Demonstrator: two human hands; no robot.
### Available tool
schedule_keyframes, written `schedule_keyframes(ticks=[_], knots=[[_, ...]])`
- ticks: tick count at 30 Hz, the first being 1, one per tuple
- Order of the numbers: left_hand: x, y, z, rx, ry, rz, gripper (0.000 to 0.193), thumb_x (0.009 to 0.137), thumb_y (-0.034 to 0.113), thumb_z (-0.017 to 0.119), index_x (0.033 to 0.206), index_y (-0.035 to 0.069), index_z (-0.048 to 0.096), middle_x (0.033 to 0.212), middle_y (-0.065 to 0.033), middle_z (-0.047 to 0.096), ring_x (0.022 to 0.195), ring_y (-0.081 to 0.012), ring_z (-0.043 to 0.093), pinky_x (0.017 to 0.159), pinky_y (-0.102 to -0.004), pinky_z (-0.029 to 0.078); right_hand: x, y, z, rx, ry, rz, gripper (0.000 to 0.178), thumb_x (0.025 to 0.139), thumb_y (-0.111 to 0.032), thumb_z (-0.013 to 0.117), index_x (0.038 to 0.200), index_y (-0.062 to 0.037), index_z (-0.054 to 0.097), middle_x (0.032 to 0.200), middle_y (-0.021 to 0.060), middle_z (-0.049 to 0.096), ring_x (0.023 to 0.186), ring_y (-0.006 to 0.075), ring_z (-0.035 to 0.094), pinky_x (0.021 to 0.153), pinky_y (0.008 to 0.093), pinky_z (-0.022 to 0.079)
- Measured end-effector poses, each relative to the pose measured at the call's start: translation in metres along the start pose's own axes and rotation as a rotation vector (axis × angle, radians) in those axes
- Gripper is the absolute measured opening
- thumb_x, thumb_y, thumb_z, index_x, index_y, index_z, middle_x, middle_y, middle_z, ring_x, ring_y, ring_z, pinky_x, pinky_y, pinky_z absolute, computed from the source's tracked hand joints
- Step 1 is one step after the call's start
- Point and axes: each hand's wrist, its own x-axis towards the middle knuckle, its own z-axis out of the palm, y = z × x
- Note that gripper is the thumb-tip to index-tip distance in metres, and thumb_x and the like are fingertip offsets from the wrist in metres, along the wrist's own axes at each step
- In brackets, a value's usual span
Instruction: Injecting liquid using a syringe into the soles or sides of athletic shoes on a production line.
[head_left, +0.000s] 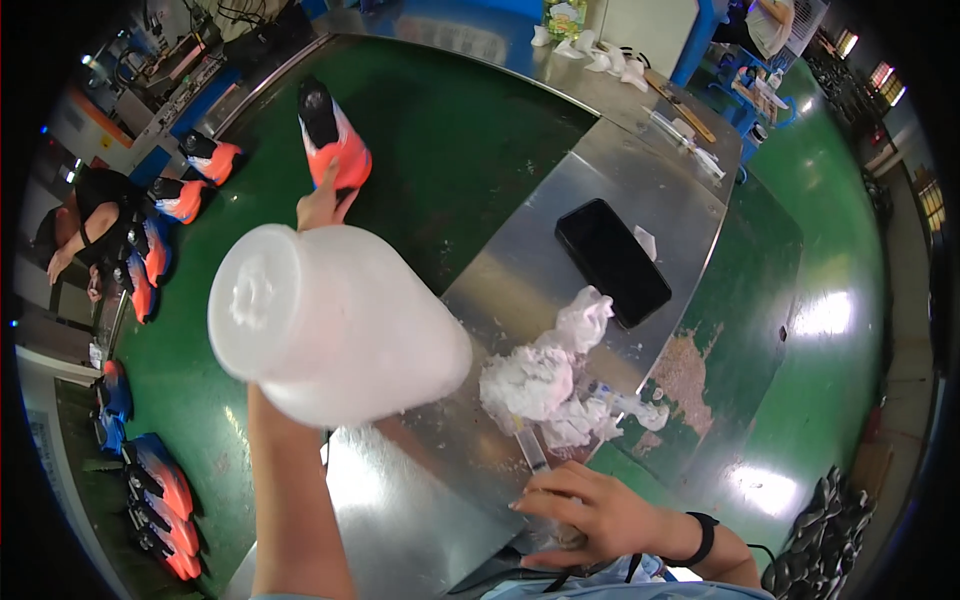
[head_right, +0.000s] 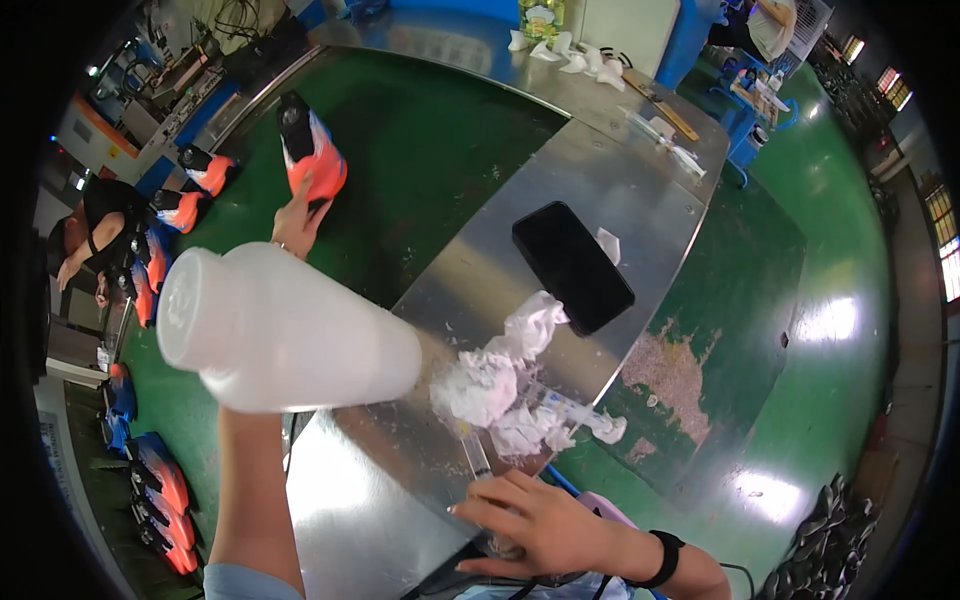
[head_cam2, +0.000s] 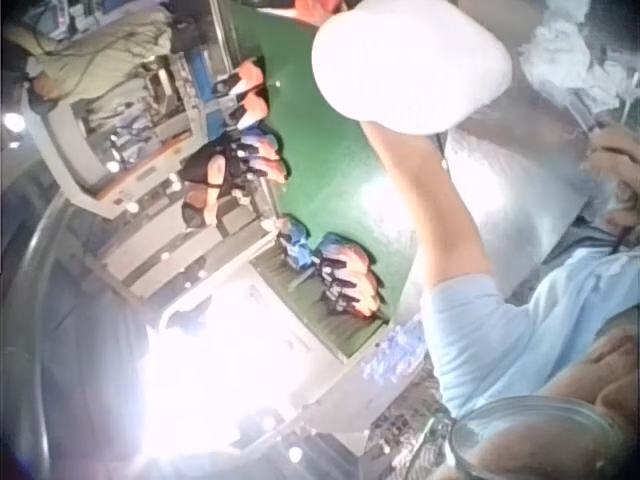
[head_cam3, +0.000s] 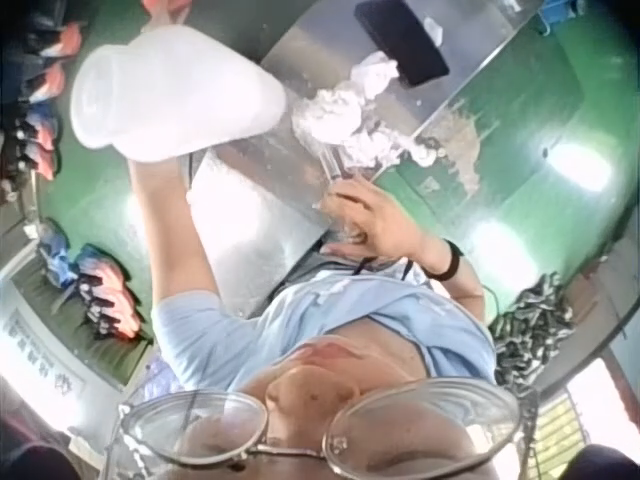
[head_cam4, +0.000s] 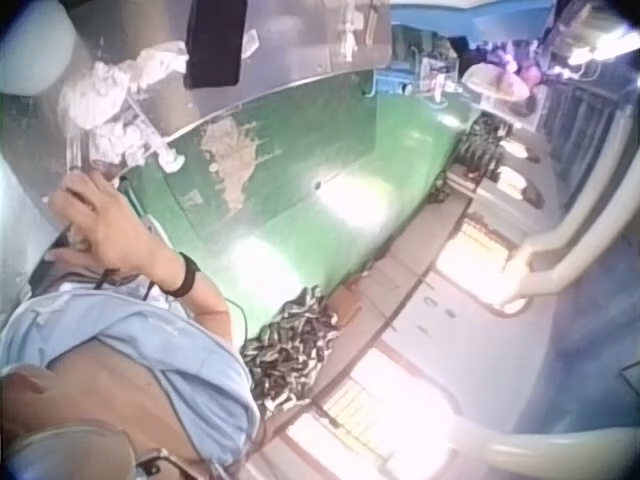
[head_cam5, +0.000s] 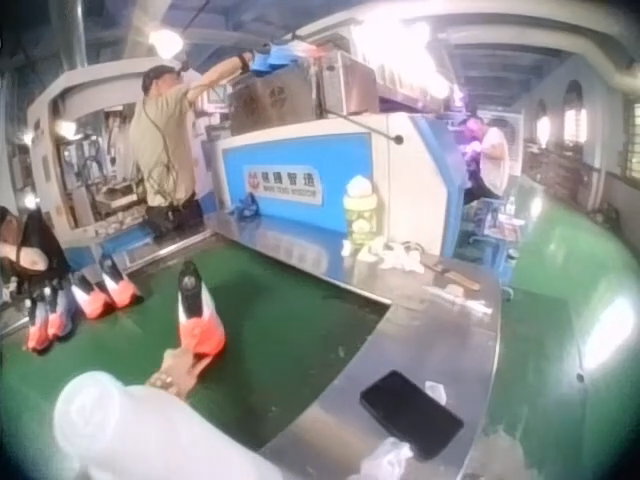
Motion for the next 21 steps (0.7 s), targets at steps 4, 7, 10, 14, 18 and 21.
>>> schedule_keyframes(ticks=[4, 7, 10, 14, 18, 21], knots=[[-0.167, 0.018, -0.043, 0.075, -0.816, 0.211, 0.046, 0.088, 0.026, 0.054, 0.125, 0.003, 0.041, 0.121, -0.0106, 0.048, 0.107, -0.0231, 0.052, 0.093, -0.0353, 0.045, -0.020, 0.000, 0.000, 0.145, 0.108, 0.001, 0.049, 0.069, -0.026, 0.075, 0.108, -0.0049, 0.053, 0.101, 0.0115, 0.051, 0.085, 0.0258, 0.054, 0.073, 0.0313, 0.046], [-0.234, 0.016, -0.123, 0.132, -0.318, -0.106, 0.045, 0.092, 0.029, 0.044, 0.132, 0.010, 0.035, 0.134, -0.0079, 0.039, 0.122, -0.0222, 0.040, 0.101, -0.0382, 0.036, -0.023, -0.006, 0.001, 0.217, 0.097, 0.004, 0.052, 0.068, -0.025, 0.076, 0.109, -0.0043, 0.053, 0.103, 0.0132, 0.051, 0.088, 0.0267, 0.054, 0.076, 0.0317, 0.046], [-0.374, 0.004, -0.179, 0.019, -0.251, -0.149, 0.046, 0.093, 0.022, 0.039, 0.135, 0.008, 0.028, 0.135, -0.0113, 0.037, 0.123, -0.0233, 0.038, 0.104, -0.0396, 0.032, -0.027, 0.002, 0.000, 0.316, 0.088, 0.010, 0.049, 0.071, -0.025, 0.072, 0.110, -0.0039, 0.052, 0.102, 0.0139, 0.051, 0.088, 0.0261, 0.055, 0.077, 0.0316, 0.045], [-0.566, -0.026, -0.257, -0.090, 0.306, -0.265, 0.046, 0.087, 0.024, 0.053, 0.125, -0.001, 0.042, 0.117, -0.0124, 0.055, 0.107, -0.0236, 0.054, 0.092, -0.0388, 0.043, -0.031, 0.005, 0.013, 0.447, 0.180, 0.036, 0.037, 0.081, -0.026, 0.059, 0.108, -0.0009, 0.052, 0.096, 0.0125, 0.052, 0.087, 0.0209, 0.054, 0.077, 0.0300, 0.044], [-0.654, -0.039, -0.311, 0.151, 0.498, -0.411, 0.051, 0.083, 0.025, 0.061, 0.126, 0.005, 0.042, 0.119, -0.0162, 0.054, 0.110, -0.0245, 0.052, 0.081, -0.0272, 0.046, -0.031, 0.002, 0.032, 0.520, 0.277, 0.095, 0.033, 0.088, -0.025, 0.049, 0.106, 0.0020, 0.053, 0.094, 0.0103, 0.052, 0.084, 0.0154, 0.053, 0.075, 0.0288, 0.045], [-0.653, -0.036, -0.315, 0.262, 0.298, -0.009, 0.047, 0.084, 0.026, 0.059, 0.114, -0.009, 0.049, 0.111, -0.0125, 0.056, 0.104, -0.0196, 0.054, 0.090, -0.0327, 0.042, -0.028, 0.002, 0.044, 0.580, 0.290, 0.087, 0.031, 0.091, -0.023, 0.045, 0.108, 0.0018, 0.052, 0.094, 0.0088, 0.053, 0.084, 0.0136, 0.054, 0.071, 0.0271, 0.047]])
